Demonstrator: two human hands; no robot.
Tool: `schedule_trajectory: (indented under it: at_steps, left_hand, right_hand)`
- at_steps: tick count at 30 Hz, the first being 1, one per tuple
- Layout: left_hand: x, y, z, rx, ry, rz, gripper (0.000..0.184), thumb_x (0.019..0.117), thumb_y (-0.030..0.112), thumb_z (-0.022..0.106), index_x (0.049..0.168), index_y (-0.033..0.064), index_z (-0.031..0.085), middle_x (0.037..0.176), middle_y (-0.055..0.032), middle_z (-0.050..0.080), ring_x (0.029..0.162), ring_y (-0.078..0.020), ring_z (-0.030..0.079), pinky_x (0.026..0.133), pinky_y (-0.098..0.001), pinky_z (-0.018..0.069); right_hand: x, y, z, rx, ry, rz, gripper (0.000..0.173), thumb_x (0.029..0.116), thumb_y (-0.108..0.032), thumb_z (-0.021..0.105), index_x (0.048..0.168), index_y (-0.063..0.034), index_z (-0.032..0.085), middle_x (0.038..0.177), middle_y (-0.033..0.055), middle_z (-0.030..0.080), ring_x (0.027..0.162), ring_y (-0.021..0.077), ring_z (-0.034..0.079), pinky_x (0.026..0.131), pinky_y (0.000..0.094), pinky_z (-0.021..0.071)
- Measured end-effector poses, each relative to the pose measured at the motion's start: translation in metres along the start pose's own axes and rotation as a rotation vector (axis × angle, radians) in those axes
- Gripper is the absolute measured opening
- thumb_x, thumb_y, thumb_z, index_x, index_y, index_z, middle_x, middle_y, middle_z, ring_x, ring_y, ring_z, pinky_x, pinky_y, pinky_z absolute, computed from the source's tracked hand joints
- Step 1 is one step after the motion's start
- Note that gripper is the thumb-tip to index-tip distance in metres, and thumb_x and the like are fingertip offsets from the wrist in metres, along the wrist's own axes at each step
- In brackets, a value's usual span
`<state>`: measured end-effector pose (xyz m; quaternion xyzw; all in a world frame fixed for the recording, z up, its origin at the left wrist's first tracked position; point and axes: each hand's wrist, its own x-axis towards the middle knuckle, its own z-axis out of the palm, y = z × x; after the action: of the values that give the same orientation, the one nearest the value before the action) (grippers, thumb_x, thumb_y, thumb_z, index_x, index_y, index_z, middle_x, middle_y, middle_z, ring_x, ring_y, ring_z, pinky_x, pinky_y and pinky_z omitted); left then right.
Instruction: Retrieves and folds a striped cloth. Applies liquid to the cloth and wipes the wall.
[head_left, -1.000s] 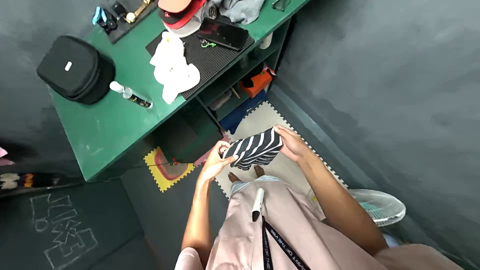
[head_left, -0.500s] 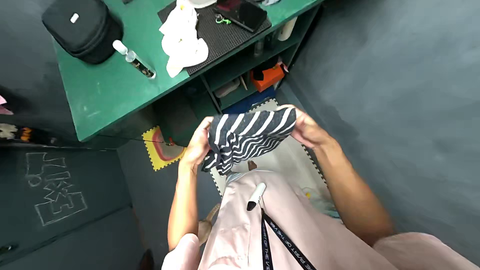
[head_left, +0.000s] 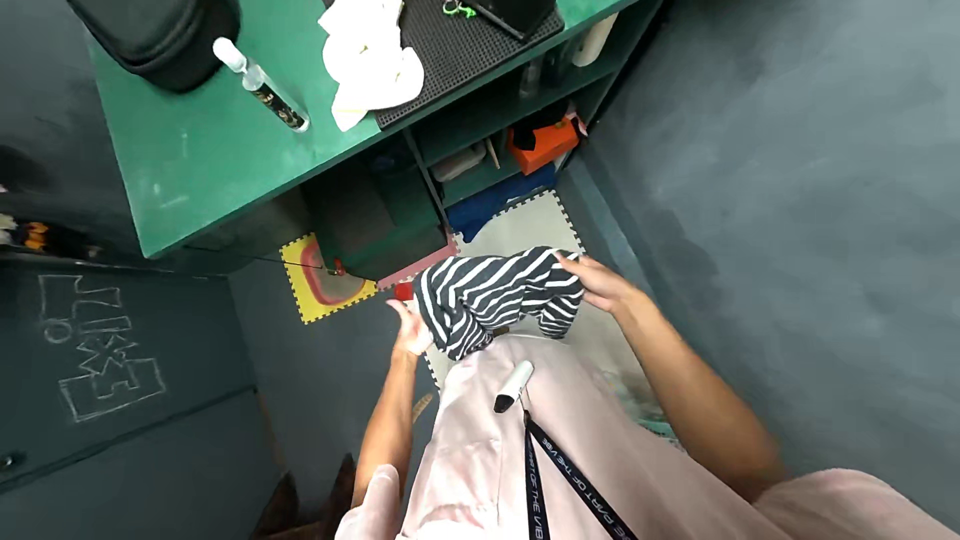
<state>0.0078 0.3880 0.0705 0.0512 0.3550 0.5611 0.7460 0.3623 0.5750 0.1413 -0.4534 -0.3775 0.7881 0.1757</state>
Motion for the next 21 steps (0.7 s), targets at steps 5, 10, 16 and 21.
schedule_trajectory:
  at_steps: [5,10,16,21]
  left_hand:
    - [0.002,-0.044,-0.005,-0.034,0.033,-0.241,0.134,0.0512,0.109,0.026,0.14,0.0137,0.056,0.125,-0.0174,0.069,0.112,-0.0325,0.069,0.089,-0.0532,0.0592]
    - [-0.009,-0.046,-0.017,-0.09,0.002,0.02,0.098,0.0507,0.075,0.086,0.127,0.0163,0.067,0.117,-0.0094,0.074,0.11,-0.025,0.07,0.096,-0.0468,0.0585]
    - [0.004,-0.005,0.008,0.211,0.362,-0.015,0.029,0.1017,0.011,0.057,0.13,0.005,0.053,0.105,-0.0092,0.071,0.093,-0.0184,0.07,0.084,-0.0381,0.0602]
    - [0.019,0.028,-0.006,0.29,0.519,0.079,0.05,0.1049,0.049,0.05,0.134,0.0086,0.058,0.114,-0.0098,0.072,0.1,-0.0201,0.071,0.085,-0.0385,0.0604]
  right_hand:
    - [0.004,0.006,-0.008,-0.014,0.082,0.028,0.03,0.1001,-0.027,0.066,0.121,-0.0069,0.062,0.102,0.0047,0.074,0.09,0.0137,0.072,0.083,0.0336,0.061]
    - [0.0,0.011,-0.027,0.024,0.149,-0.042,0.043,0.099,-0.033,0.067,0.134,-0.0116,0.057,0.115,0.0049,0.073,0.101,0.0163,0.072,0.089,0.0381,0.0603]
    - [-0.013,-0.002,-0.037,0.031,0.257,-0.106,0.039,0.1002,-0.037,0.065,0.131,-0.0134,0.058,0.112,0.0016,0.072,0.097,0.0125,0.071,0.085,0.0335,0.0607]
    - [-0.004,-0.009,-0.039,-0.029,0.27,-0.078,0.031,0.1036,-0.034,0.059,0.124,-0.0115,0.061,0.107,0.0012,0.072,0.094,0.0101,0.071,0.085,0.0315,0.0599]
